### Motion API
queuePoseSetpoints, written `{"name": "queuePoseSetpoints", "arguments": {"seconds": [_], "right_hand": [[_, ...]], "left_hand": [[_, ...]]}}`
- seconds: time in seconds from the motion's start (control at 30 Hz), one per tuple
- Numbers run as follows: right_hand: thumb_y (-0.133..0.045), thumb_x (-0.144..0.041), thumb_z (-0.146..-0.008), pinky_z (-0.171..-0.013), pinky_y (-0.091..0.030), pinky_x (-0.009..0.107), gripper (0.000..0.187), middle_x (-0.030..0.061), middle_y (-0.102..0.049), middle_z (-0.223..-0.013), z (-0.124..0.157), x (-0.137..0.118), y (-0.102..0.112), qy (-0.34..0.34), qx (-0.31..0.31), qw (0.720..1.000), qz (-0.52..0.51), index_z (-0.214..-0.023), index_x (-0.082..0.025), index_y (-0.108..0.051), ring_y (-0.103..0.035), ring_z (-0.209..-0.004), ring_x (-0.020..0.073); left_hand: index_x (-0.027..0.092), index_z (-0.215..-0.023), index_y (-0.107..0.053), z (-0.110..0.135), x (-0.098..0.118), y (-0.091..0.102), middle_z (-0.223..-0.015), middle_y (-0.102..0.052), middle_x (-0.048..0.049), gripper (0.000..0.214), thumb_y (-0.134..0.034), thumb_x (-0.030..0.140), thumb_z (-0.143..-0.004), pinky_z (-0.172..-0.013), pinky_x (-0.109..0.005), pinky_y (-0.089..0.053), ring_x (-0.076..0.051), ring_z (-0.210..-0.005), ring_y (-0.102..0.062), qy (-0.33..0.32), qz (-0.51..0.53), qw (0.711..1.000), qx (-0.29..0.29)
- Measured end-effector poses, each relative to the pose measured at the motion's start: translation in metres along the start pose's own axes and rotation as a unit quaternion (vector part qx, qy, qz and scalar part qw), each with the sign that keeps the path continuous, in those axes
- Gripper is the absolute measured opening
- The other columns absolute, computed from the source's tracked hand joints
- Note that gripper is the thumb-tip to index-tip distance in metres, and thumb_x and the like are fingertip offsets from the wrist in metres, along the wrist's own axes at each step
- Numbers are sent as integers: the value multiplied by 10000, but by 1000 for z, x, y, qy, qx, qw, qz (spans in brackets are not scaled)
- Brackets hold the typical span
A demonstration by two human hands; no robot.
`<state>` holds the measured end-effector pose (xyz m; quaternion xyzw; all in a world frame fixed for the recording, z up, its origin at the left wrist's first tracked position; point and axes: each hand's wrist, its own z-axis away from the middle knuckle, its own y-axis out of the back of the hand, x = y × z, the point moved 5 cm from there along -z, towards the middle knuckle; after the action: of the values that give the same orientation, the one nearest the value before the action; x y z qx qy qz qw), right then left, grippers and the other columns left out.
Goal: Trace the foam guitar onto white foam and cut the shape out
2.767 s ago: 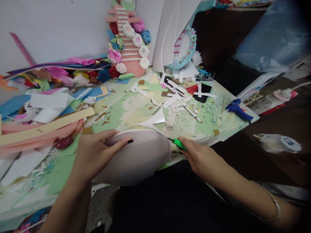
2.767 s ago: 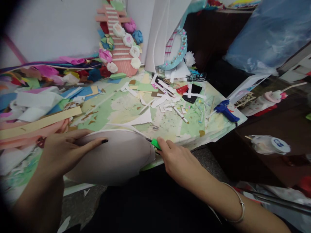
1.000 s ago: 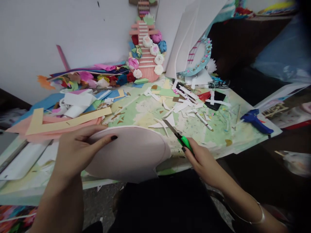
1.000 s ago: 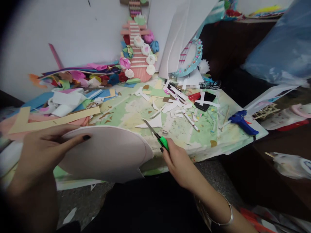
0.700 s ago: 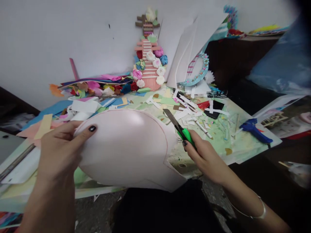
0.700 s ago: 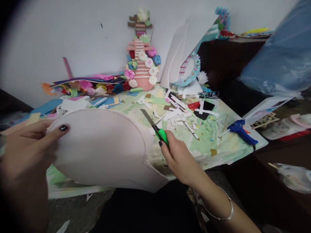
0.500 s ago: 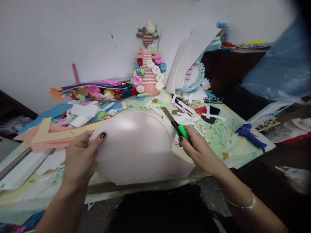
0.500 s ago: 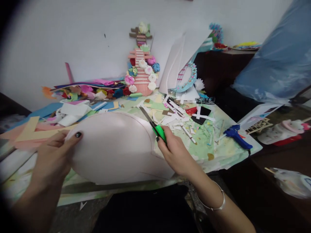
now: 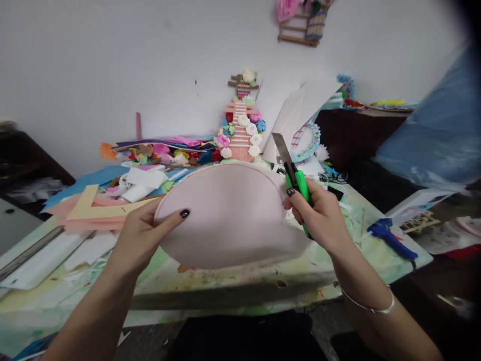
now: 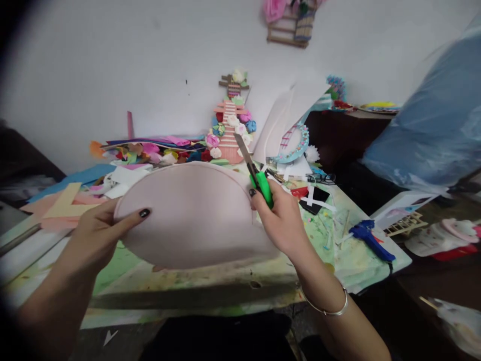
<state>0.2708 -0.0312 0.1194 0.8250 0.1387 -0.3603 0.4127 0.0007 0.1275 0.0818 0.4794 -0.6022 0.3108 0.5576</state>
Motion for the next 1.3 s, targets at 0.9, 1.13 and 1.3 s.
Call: {"name": "queuePoseSetpoints", "arguments": {"seconds": [0.9,1.13,1.3], "right_hand": [[-401,-249,-893,-483,-191,291,259,52,-622,-788,25,-55,-39,207,-13,881,425,-1100,-176,-538,-560,-616,186],[-253,-539,-944,-479,-129,294,454,55,-568,-703,29,-62,-34,222,-18,868,445,-1060,-193,-524,-519,-557,164],[-197,-481,-967,-487,-129,296,446,59,-552,-666,31,-67,-26,223,7,858,463,-1028,-213,-548,-502,-555,163]], "left_hand": [[183,-1076,-659,-11,55,-72,-908,-711,-104,372,-474,393,-830,-692,-337,-415,-288,-839,-645,-202,-429,876,-84],[188,-797,-668,-3,57,-77,-751,-690,-76,261,-483,372,-812,-613,-300,-375,-238,-705,-627,-210,-441,870,-64],[192,-739,-635,0,57,-80,-700,-663,-83,259,-480,385,-812,-593,-303,-341,-242,-672,-610,-203,-437,874,-58]]}}
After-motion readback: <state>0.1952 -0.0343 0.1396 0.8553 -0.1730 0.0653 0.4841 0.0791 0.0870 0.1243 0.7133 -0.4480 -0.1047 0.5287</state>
